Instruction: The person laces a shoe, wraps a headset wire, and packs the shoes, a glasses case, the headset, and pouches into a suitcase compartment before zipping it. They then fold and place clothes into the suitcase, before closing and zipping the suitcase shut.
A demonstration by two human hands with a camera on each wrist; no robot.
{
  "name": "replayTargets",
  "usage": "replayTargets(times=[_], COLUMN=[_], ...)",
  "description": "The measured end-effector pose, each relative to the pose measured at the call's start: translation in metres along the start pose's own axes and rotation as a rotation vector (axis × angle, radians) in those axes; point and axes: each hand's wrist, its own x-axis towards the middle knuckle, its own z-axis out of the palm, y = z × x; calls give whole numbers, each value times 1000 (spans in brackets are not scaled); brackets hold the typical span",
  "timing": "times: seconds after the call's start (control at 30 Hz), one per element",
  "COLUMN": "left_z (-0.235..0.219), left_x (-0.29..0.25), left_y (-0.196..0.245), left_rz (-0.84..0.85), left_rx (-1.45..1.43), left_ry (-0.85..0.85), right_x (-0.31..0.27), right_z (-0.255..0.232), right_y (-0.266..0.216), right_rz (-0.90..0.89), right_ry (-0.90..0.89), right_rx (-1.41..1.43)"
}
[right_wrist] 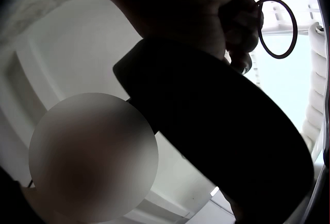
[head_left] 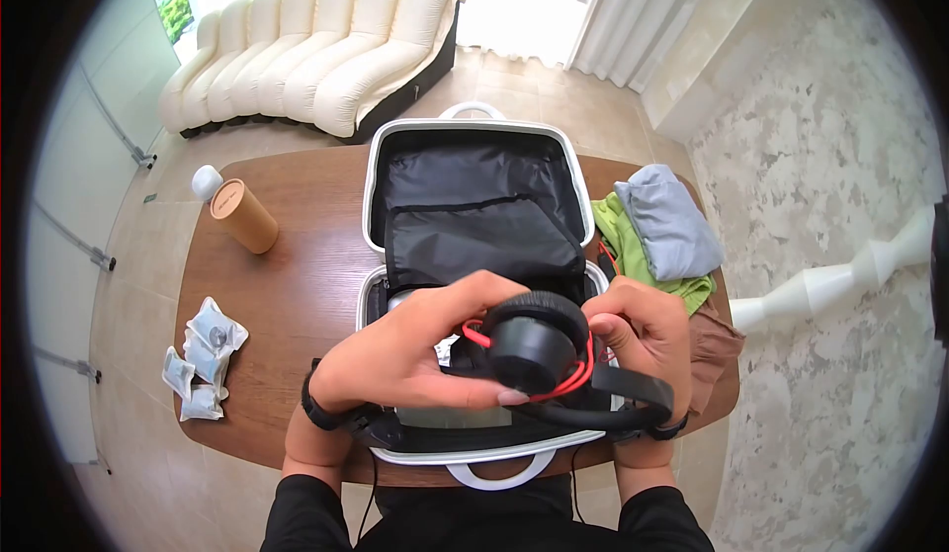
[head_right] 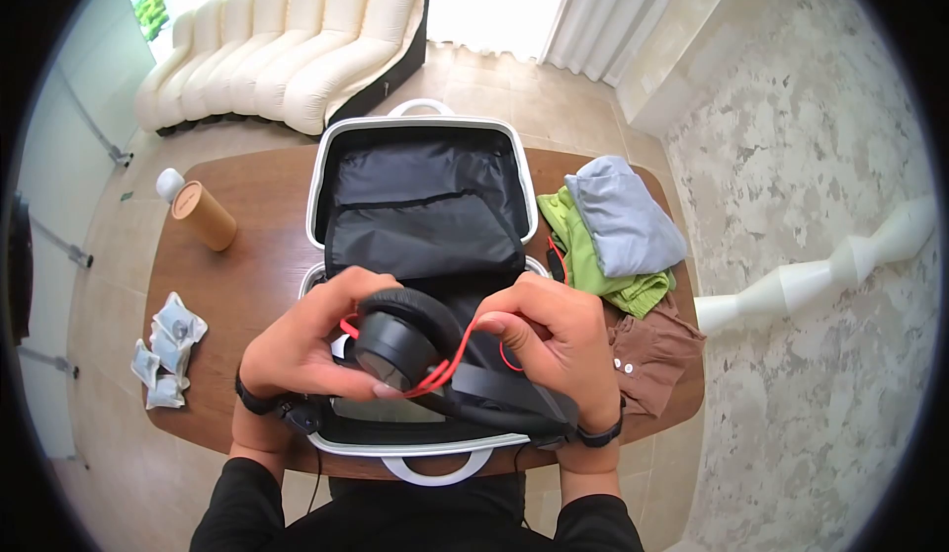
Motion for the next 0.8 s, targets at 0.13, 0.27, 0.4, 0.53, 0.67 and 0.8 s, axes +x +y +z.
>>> replayTargets(times=[0.13,0.27,0.4,0.53,0.67,0.8], left_z=[2,4,2,1,-2,-6], left_x=[-2,-4,0,4,8,10], left_y=[-2,-6,-9,-9,-10,-7], left_rz=[-36,-10,3,21,41,47], left_rx=[-180,-352,-500,-534,-581,-488], left_ry=[97,217,372,525,694,814], right_x=[5,-5,-2,-2,-7,-7], right_z=[5,23,19,20,27,25], right_y=[-12,-8,-10,-14,-3,-13], right_rz=[43,120,60,80,-66,-100], right_ry=[-83,-69,-296,-329,-425,-464], right_rx=[-79,-112,-259,-217,-419,-418])
